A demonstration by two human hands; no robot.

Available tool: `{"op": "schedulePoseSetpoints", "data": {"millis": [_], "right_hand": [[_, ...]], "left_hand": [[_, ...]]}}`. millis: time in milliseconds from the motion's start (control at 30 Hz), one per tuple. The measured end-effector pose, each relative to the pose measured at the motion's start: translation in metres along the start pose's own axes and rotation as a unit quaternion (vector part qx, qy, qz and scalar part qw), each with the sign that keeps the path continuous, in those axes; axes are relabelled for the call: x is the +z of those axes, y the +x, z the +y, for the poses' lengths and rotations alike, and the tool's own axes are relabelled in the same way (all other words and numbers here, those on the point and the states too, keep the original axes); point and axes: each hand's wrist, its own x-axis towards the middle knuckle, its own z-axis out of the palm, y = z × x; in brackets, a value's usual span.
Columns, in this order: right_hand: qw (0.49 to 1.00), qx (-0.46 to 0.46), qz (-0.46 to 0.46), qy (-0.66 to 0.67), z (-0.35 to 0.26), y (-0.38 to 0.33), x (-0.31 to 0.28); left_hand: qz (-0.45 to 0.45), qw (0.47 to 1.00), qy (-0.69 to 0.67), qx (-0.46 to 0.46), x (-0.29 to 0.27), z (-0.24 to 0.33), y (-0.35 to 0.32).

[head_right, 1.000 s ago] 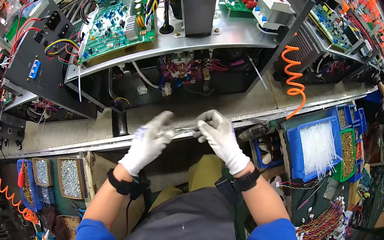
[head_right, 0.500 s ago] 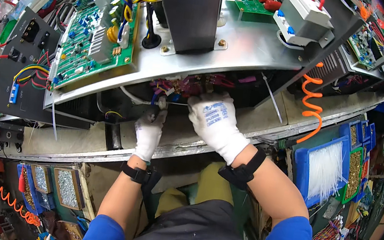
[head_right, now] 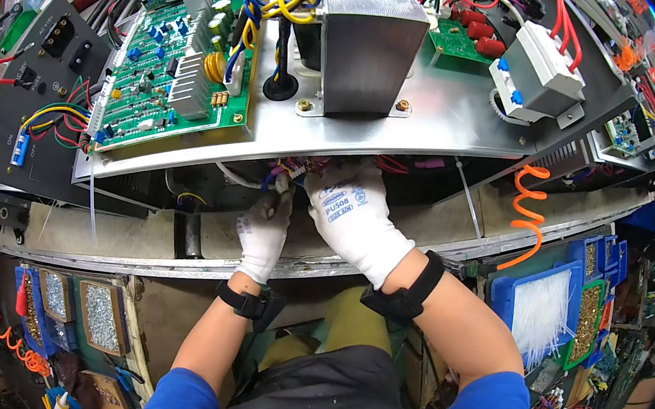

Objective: Assembling the internal components, wiring, and circuit boards of a solar inverter system on a factory production line.

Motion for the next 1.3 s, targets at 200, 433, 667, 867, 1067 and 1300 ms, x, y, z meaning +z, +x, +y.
{"op": "schedulePoseSetpoints", "data": {"millis": [200,433,667,867,1067,1300], "right_hand": [[0.999,-0.028,0.008,-0.033,-0.004,0.006,0.007],[0.997,-0.032,0.028,-0.058,-0.009,0.017,0.041],[0.995,-0.055,0.06,-0.058,0.001,0.008,0.058],[0.991,-0.06,0.051,0.104,-0.007,0.013,0.075],[0.995,-0.015,0.051,-0.088,-0.013,0.024,0.074],[0.998,-0.023,0.015,-0.056,-0.016,0.026,0.067]], "left_hand": [[-0.008,0.999,-0.046,0.008,-0.004,0.006,0.002],[-0.025,0.997,-0.072,-0.025,-0.006,0.005,-0.001],[0.023,0.915,-0.355,-0.193,-0.017,0.004,0.009],[0.007,0.908,-0.397,-0.13,0.001,-0.011,0.006],[-0.071,0.883,-0.439,-0.154,-0.012,0.006,0.004],[-0.072,0.914,-0.371,-0.147,-0.008,-0.012,0.016]]}}
